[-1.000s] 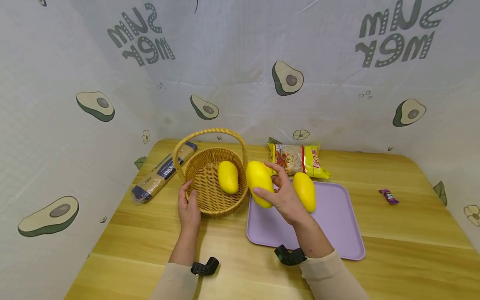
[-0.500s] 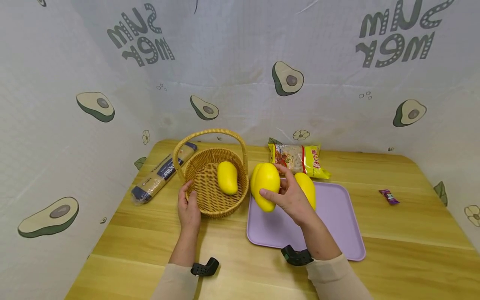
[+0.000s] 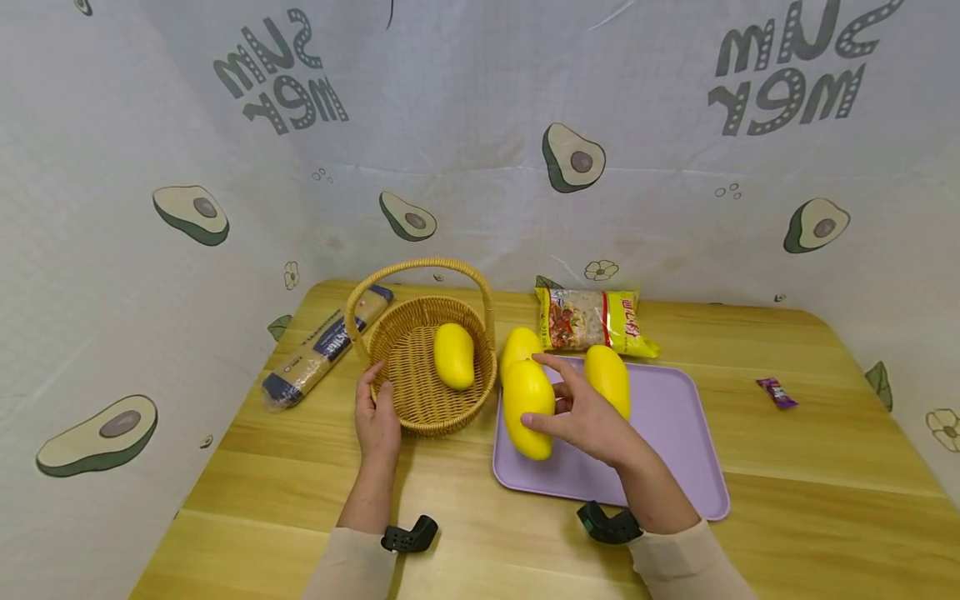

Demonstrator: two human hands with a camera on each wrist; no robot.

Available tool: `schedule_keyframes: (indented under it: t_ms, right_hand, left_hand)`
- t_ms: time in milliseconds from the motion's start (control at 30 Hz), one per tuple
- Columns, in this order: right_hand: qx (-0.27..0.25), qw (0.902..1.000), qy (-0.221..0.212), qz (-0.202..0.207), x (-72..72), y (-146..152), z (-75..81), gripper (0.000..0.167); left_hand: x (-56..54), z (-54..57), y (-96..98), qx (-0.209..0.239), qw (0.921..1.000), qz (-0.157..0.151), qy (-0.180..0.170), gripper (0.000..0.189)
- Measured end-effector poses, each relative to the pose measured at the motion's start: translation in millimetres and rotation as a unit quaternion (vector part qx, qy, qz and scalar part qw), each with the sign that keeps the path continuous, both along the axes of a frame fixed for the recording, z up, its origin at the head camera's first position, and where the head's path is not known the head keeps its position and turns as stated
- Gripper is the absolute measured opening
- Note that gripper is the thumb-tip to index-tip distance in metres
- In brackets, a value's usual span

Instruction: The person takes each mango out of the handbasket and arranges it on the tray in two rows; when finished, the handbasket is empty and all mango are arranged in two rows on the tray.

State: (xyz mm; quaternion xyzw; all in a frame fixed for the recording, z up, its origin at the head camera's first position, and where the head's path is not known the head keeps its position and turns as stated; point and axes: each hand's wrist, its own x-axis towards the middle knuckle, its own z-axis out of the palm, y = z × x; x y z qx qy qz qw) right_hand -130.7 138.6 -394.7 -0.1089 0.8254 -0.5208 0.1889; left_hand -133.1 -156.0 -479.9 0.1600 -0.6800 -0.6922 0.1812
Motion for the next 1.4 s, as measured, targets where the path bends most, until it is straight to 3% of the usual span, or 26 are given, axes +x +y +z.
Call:
schedule_keyframes:
  t_ms: [133,300,667,1033,1400]
  right_hand:
    - [0.016,0.9982,0.001,0.058,1.6,2.3,-5.6,0.082]
    - [0.023,0.9958,-0.014,0.087,2.0,0.7,-12.5,0.08]
    - [0.031,0.9944,-0.04,0.093,-6.3,2.1,-25.2,0.078]
    - [0.014,0.9914,-0.064,0.113,-11.9,4.8,-38.2,0.081]
    - [0.018,0.9937,-0.068,0.087,-14.9,10.7,-42.2,0.078]
  left_hand:
    - [0.2,0.8,0.0,-0.003,1.0,0.003,0.002,0.04]
    - [0.5,0.1,0.0,0.0,1.0,0.0,0.002,0.039]
    - [2.6,1.2,1.3,0.004,0.9999,-0.011,0.008,0.039]
    - [-0.3,0.0,0.1,0.005,1.0,-0.002,-0.003,0.039]
    - [-0.1,-1.1,-0.1,0.008,0.9999,-0.005,-0.006,0.039]
